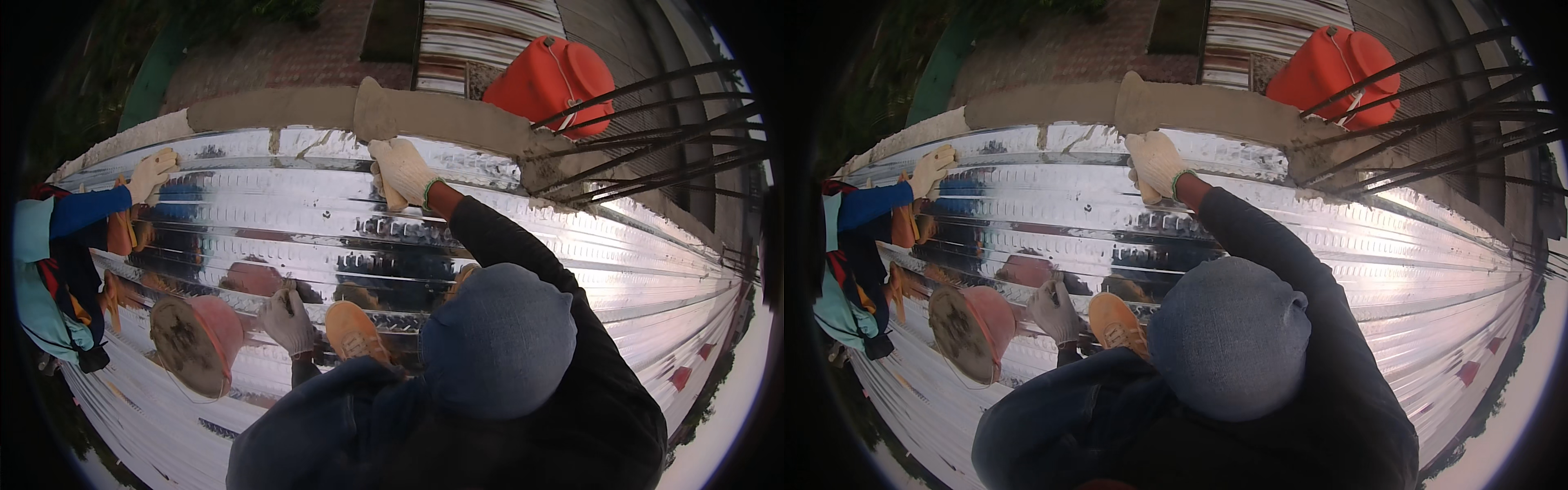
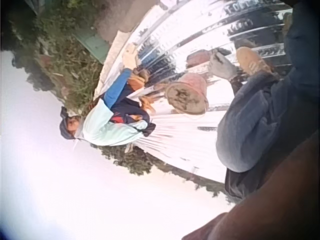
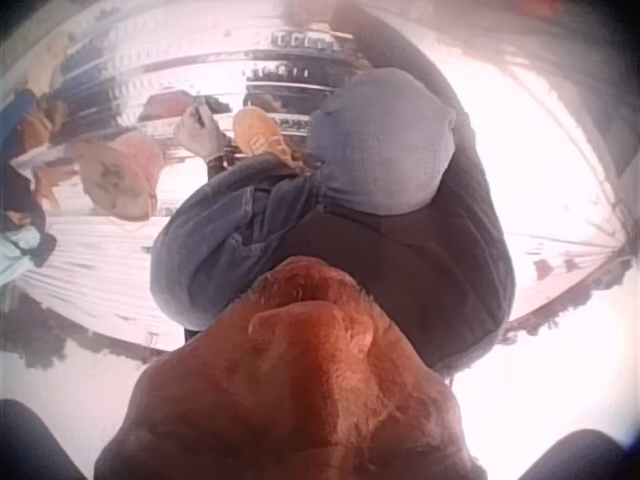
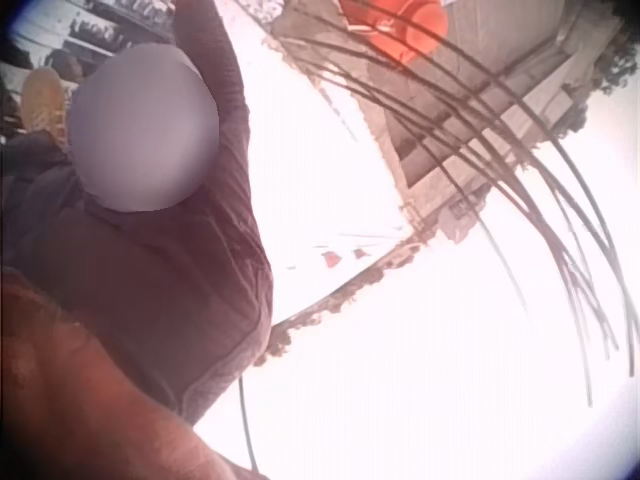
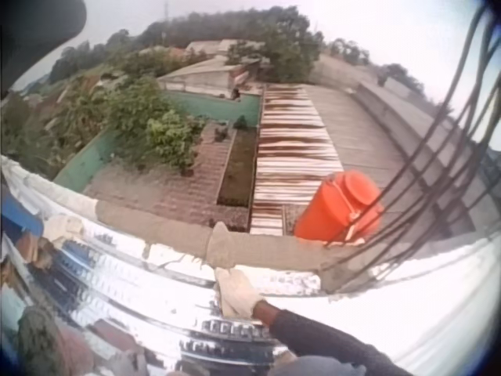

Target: The person scoops wet cement from a bucket using a trowel and applies it to a metal surface, smoothing it along the edge. Another person is visible nearby also working on the same surface.

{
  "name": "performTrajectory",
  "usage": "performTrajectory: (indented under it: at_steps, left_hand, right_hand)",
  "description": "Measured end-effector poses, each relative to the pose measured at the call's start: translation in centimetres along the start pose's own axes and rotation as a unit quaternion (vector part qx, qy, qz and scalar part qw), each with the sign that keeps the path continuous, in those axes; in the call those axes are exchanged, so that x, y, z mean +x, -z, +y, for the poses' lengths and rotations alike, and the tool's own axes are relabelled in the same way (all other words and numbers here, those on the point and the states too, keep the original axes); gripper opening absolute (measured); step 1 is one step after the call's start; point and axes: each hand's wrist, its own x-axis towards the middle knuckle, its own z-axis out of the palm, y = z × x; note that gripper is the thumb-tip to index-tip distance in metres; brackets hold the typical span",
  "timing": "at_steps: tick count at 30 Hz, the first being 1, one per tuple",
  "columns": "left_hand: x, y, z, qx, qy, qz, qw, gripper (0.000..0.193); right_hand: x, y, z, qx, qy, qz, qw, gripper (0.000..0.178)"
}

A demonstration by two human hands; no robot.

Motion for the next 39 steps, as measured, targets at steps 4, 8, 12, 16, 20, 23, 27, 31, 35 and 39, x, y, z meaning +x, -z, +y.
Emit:
performTrajectory:
  at_steps: [4, 8, 12, 16, 20, 23, 27, 31, 35, 39]
  left_hand:
    - [0.1, -1.3, 1.5, -0.022, -0.020, -0.005, 1.000, 0.020]
    - [-0.1, -0.6, -0.2, -0.034, -0.014, -0.005, 0.999, 0.019]
    - [-0.3, 0.0, -0.6, -0.001, 0.014, -0.017, 1.000, 0.018]
    - [-0.2, -1.5, 0.5, -0.033, -0.007, -0.018, 0.999, 0.018]
    - [-0.1, -1.0, -0.1, -0.040, -0.011, -0.010, 0.999, 0.018]
    - [-0.1, -0.6, -0.9, -0.025, -0.011, -0.008, 1.000, 0.018]
    - [0.1, -0.9, -0.2, -0.040, -0.006, -0.007, 0.999, 0.019]
    - [0.5, -0.7, -0.1, -0.062, -0.002, -0.002, 0.998, 0.019]
    - [0.4, -0.3, -0.5, -0.071, 0.007, -0.005, 0.997, 0.017]
    - [0.5, 0.2, -0.1, -0.069, 0.021, -0.025, 0.997, 0.016]
  right_hand:
    - [5.5, 0.7, 2.4, -0.289, 0.167, -0.025, 0.942, 0.023]
    - [2.9, 1.5, 1.5, -0.664, 0.357, 0.051, 0.655, 0.036]
    - [-3.1, 7.5, -0.2, -0.245, 0.034, 0.091, 0.965, 0.040]
    - [-10.0, 17.6, 0.9, -0.277, 0.004, 0.258, 0.926, 0.053]
    - [-12.4, 21.3, -1.1, -0.577, 0.149, 0.372, 0.712, 0.048]
    - [-12.8, 20.1, -5.1, -0.705, 0.099, 0.335, 0.618, 0.038]
    - [-9.6, 21.3, -7.5, -0.851, 0.000, 0.250, 0.462, 0.027]
    - [-6.1, 18.1, -9.3, -0.858, 0.046, 0.169, 0.483, 0.024]
    - [-1.8, 10.1, -10.8, -0.854, 0.093, 0.132, 0.495, 0.024]
    - [1.9, 3.1, -11.4, -0.856, 0.156, 0.094, 0.485, 0.021]
